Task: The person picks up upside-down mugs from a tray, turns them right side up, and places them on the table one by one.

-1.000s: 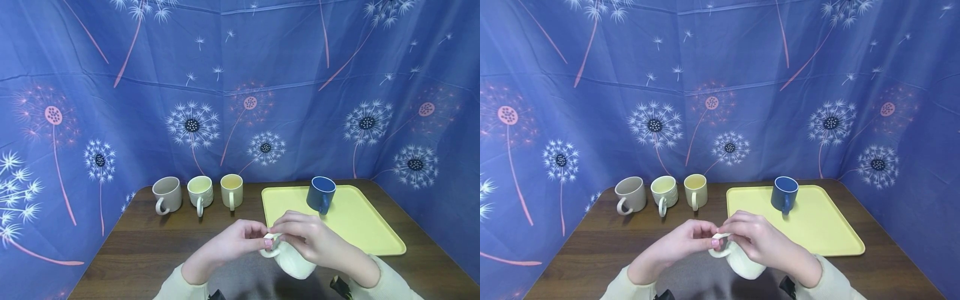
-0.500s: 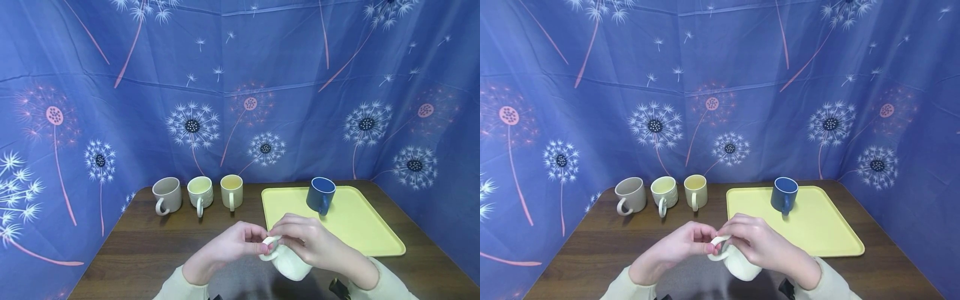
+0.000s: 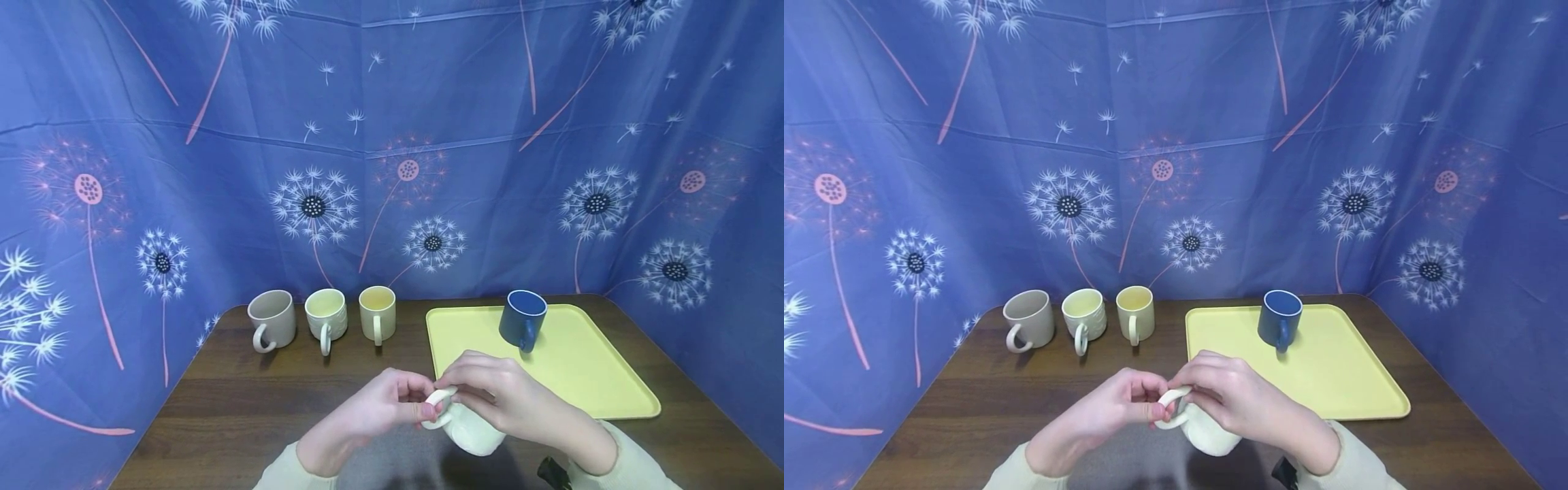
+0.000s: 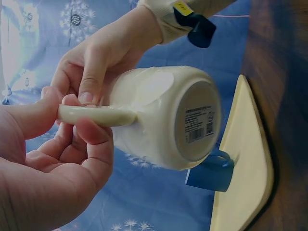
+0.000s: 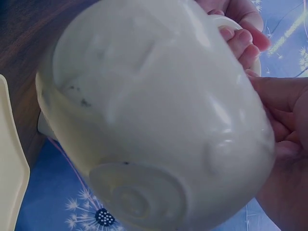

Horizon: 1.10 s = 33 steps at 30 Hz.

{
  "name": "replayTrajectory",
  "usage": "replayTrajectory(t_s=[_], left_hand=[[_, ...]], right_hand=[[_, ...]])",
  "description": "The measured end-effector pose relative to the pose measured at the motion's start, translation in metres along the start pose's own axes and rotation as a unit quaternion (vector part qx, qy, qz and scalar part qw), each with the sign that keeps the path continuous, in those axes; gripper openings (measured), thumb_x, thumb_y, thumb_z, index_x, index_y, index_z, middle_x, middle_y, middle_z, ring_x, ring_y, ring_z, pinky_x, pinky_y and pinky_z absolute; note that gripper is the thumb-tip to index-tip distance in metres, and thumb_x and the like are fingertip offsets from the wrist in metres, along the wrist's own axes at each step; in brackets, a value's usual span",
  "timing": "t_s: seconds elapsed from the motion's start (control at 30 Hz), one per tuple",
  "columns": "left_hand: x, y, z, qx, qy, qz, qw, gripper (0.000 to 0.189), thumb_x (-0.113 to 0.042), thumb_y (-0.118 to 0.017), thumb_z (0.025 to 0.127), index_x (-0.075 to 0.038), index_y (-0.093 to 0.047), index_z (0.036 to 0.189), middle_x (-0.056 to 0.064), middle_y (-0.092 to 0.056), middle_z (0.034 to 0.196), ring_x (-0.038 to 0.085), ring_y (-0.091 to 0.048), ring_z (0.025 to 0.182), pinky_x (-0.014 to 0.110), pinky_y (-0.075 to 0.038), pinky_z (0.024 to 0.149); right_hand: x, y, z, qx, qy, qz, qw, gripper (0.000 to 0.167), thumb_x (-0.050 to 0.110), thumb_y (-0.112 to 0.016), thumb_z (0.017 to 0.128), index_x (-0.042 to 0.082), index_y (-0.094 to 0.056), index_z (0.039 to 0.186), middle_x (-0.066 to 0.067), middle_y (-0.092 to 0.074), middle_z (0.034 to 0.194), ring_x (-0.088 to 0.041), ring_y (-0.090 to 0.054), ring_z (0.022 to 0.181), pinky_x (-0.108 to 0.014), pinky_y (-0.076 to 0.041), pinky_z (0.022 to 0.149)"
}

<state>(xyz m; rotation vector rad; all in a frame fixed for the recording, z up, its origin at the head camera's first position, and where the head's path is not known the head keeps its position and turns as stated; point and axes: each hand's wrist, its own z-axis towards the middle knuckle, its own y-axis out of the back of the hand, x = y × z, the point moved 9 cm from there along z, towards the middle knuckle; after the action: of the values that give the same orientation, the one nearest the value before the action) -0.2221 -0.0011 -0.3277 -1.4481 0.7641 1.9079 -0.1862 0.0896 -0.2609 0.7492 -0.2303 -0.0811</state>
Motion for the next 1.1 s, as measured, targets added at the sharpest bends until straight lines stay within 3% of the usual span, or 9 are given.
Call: replayTrajectory(t_s=[0.27,0.37,0.43,0.67,0.83,1.0,1.1], left_hand=[[0.007,0.005,-0.005,-0.033,-0.003,-0.006,0.9994,0.021,0.000,-0.059,0.087,0.018,-0.056,0.096,0.027,-0.053,0.080,0.003,-0.053,0.072,0.015,-0.044,0.062],[0.006,0.007,-0.008,-0.047,-0.009,-0.003,0.9988,0.020,0.000,-0.059,0.086,0.018,-0.056,0.094,0.030,-0.051,0.079,0.003,-0.052,0.071,0.015,-0.043,0.061],[0.006,0.010,-0.010,-0.058,-0.006,-0.002,0.9983,0.020,0.001,-0.059,0.085,0.018,-0.056,0.094,0.025,-0.053,0.077,0.004,-0.052,0.070,0.015,-0.043,0.061],[0.012,0.017,-0.016,-0.087,0.007,0.003,0.9962,0.022,-0.002,-0.060,0.086,0.017,-0.058,0.096,0.014,-0.057,0.079,0.005,-0.053,0.072,0.018,-0.044,0.066],[0.015,0.022,-0.020,-0.100,0.002,0.003,0.9950,0.022,-0.002,-0.060,0.086,0.018,-0.057,0.095,-0.002,-0.059,0.081,0.005,-0.054,0.077,0.020,-0.044,0.073],[0.016,0.027,-0.024,-0.118,-0.003,0.000,0.9930,0.025,-0.002,-0.060,0.086,0.019,-0.056,0.098,-0.004,-0.061,0.083,0.005,-0.056,0.078,0.022,-0.045,0.075],[0.016,0.031,-0.027,-0.134,-0.002,-0.004,0.9910,0.027,-0.003,-0.061,0.087,0.020,-0.056,0.100,-0.005,-0.063,0.085,0.004,-0.057,0.079,0.022,-0.046,0.074]], right_hand=[[-0.002,0.002,0.001,-0.007,0.000,-0.028,0.9996,0.024,0.009,-0.068,0.085,0.011,-0.065,0.108,0.002,-0.065,0.100,-0.010,-0.060,0.092,-0.015,-0.048,0.079],[-0.006,0.009,0.000,-0.034,-0.021,-0.050,0.9980,0.023,0.016,-0.066,0.089,0.009,-0.064,0.111,0.000,-0.065,0.102,-0.012,-0.060,0.094,-0.016,-0.047,0.084],[-0.011,0.016,-0.002,-0.055,-0.051,-0.063,0.9952,0.026,0.015,-0.069,0.086,0.010,-0.065,0.111,0.000,-0.066,0.102,-0.012,-0.060,0.092,-0.016,-0.046,0.084],[-0.043,0.036,-0.019,-0.111,-0.183,-0.102,0.9716,0.035,-0.002,-0.076,0.071,0.010,-0.068,0.104,0.002,-0.067,0.099,-0.004,-0.060,0.080,-0.016,-0.048,0.073],[-0.056,0.046,-0.030,-0.134,-0.221,-0.113,0.9594,0.034,-0.005,-0.075,0.072,0.010,-0.067,0.102,0.003,-0.067,0.096,-0.003,-0.058,0.079,-0.014,-0.049,0.070],[-0.073,0.054,-0.044,-0.161,-0.270,-0.092,0.9448,0.029,-0.004,-0.073,0.077,0.008,-0.067,0.102,-0.001,-0.067,0.092,-0.003,-0.059,0.076,-0.013,-0.049,0.069],[-0.089,0.059,-0.056,-0.175,-0.316,-0.062,0.9305,0.025,0.000,-0.071,0.080,0.007,-0.068,0.104,0.001,-0.067,0.092,-0.002,-0.060,0.078,-0.012,-0.049,0.071]])
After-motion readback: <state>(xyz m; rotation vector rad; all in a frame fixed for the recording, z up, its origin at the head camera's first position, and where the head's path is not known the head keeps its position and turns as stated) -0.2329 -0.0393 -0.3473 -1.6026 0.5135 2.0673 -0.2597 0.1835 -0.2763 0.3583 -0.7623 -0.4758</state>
